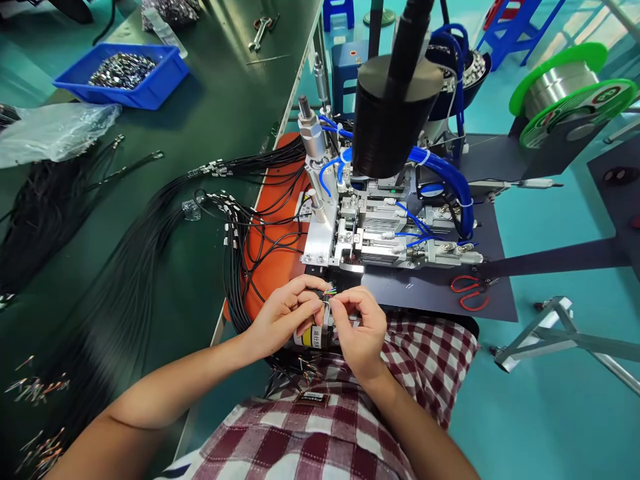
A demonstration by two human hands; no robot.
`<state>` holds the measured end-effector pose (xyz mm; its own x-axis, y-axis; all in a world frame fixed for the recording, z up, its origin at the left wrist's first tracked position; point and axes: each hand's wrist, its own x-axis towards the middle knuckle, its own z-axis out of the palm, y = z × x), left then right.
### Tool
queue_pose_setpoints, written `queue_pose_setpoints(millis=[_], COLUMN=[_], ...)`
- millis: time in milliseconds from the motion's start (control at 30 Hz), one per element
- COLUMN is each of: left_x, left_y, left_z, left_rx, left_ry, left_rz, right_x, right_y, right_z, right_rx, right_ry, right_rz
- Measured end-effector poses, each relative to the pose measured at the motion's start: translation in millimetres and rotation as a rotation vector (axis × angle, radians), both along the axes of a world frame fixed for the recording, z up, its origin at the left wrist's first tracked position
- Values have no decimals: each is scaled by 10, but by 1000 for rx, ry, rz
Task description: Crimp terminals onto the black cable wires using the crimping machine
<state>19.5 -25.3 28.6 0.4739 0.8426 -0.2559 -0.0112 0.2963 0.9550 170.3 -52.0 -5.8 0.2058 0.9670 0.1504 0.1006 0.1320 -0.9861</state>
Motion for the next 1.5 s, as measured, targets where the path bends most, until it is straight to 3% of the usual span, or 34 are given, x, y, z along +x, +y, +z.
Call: queue_pose_setpoints(millis=[133,300,533,733,1033,1233,1500], left_x=[1,48,77,68,66,38,39], left_y=[3,2,-1,14,59,73,69], left_z=[5,74,23,27,59,71,68], left_rx=[54,148,-84,-168,-234,-249,-267], left_ry=[50,143,-27,-51,-59,-40,-35], left_rz=[10,129,254,230,231,197,158], right_x=[-27,-29,-60,-74,-64,90,68], right_y=[-26,-48,-74,-66,-73,21,97], right_z=[-8,34,54,40,42,11,16], right_rx=[-20,-19,-21,-117,-94,-335,-478], right_ry=[-15,-79,-95,-41,-51,261,584], right_rz=[34,55,65,69,98,224,312])
